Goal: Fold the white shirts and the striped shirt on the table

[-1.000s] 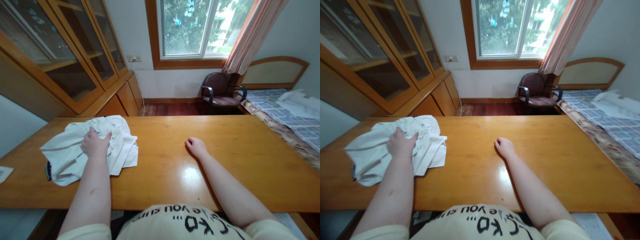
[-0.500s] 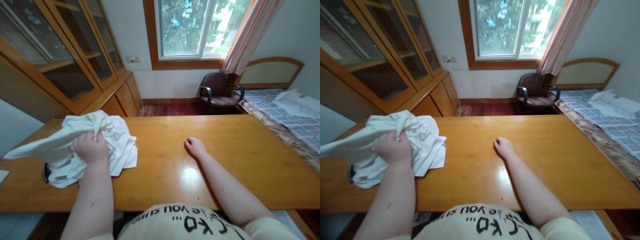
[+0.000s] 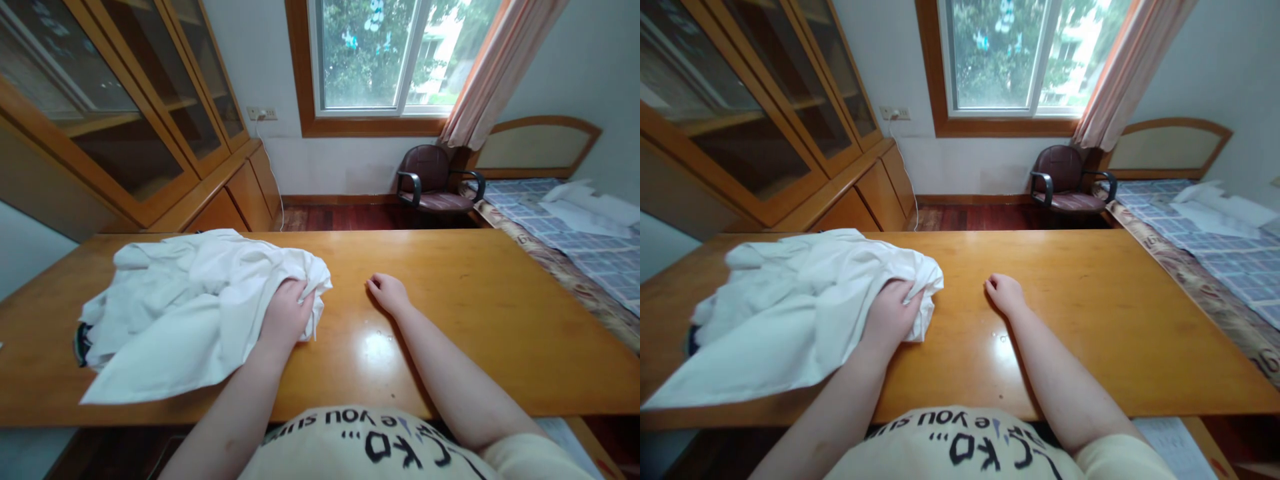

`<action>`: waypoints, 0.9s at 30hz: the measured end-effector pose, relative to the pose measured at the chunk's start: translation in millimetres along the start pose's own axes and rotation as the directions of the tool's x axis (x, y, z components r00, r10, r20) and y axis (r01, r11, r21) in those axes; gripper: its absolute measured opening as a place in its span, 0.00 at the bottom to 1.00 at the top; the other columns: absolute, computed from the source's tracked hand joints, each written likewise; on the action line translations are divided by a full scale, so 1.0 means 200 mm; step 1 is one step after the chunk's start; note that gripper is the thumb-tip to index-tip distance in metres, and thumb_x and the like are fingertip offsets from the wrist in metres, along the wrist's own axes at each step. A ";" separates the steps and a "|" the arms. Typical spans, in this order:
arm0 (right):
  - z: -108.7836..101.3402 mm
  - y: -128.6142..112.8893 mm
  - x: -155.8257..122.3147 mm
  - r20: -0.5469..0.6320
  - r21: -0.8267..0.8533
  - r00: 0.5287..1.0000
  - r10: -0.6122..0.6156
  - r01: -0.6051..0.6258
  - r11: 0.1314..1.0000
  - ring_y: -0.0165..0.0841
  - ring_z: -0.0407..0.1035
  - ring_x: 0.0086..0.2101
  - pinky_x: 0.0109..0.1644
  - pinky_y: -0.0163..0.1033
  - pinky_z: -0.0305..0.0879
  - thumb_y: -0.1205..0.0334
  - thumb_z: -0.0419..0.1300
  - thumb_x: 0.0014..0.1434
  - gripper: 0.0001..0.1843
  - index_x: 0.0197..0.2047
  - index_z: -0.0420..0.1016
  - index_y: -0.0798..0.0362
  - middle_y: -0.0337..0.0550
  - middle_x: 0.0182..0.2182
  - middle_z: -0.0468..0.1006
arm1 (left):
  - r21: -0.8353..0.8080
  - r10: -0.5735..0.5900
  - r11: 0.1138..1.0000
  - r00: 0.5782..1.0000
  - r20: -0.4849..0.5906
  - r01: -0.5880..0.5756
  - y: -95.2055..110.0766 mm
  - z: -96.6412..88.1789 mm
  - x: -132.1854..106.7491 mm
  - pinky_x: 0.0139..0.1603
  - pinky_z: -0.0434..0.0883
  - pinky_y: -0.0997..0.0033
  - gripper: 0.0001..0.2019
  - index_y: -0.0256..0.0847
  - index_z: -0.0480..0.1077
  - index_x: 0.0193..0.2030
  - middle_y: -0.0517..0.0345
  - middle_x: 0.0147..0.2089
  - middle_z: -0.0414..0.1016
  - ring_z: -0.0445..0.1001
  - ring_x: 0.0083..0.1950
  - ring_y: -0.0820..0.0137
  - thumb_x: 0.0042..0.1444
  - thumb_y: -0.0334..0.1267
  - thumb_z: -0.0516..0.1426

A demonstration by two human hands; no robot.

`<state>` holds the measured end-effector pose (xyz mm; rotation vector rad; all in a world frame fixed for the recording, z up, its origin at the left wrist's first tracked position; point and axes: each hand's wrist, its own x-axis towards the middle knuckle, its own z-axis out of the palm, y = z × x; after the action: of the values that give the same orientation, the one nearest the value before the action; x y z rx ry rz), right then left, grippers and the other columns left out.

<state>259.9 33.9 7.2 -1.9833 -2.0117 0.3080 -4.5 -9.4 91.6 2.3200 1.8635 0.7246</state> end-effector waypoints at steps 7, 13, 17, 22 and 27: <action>0.00 0.00 0.00 0.003 0.011 1.000 -0.003 0.003 1.000 0.32 0.68 0.32 0.32 0.34 0.51 0.54 0.51 0.62 0.15 0.30 0.74 0.51 0.42 0.31 0.78 | -0.158 0.164 0.981 0.915 0.368 -0.112 0.12 -0.15 -0.12 0.57 0.66 0.63 0.19 0.49 0.68 0.57 0.54 0.54 0.74 0.71 0.54 0.62 0.59 0.45 0.52; 0.00 0.01 0.00 0.006 0.010 1.000 -0.007 0.007 1.000 0.32 0.68 0.32 0.32 0.34 0.51 0.53 0.51 0.62 0.16 0.31 0.74 0.51 0.43 0.31 0.78 | 0.258 -0.061 0.963 0.996 -0.072 0.077 -0.10 -0.37 -0.08 0.64 0.54 0.45 0.30 0.49 0.64 0.61 0.49 0.62 0.65 0.53 0.68 0.48 0.51 0.52 0.58; 0.01 0.01 0.00 0.003 -0.001 1.000 -0.001 0.001 1.000 0.33 0.68 0.32 0.32 0.35 0.51 0.53 0.51 0.62 0.16 0.31 0.75 0.50 0.43 0.31 0.78 | 0.428 -0.280 0.871 0.960 0.032 0.240 -0.29 -0.29 -0.06 0.57 0.59 0.42 0.41 0.39 0.59 0.65 0.34 0.64 0.59 0.57 0.64 0.39 0.47 0.58 0.58; 0.00 0.00 0.00 0.004 -0.011 1.000 0.003 -0.003 1.000 0.33 0.69 0.33 0.32 0.35 0.51 0.53 0.51 0.62 0.16 0.32 0.75 0.50 0.43 0.32 0.79 | 0.452 -0.288 0.874 0.939 0.189 0.177 -0.36 -0.09 -0.07 0.43 0.67 0.59 0.19 0.39 0.71 0.50 0.42 0.43 0.75 0.73 0.45 0.52 0.57 0.44 0.50; 0.00 0.01 0.00 0.007 -0.008 1.000 0.003 -0.003 1.000 0.32 0.69 0.32 0.32 0.35 0.51 0.53 0.51 0.62 0.16 0.31 0.74 0.51 0.42 0.31 0.78 | 0.425 -0.208 0.893 0.973 0.100 0.147 -0.34 -0.04 -0.08 0.40 0.65 0.64 0.12 0.40 0.71 0.38 0.48 0.37 0.75 0.74 0.41 0.58 0.59 0.39 0.48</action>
<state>261.0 34.5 6.2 -1.9932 -2.0170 0.3079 -71.6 -7.5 69.4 2.2959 2.3044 0.1395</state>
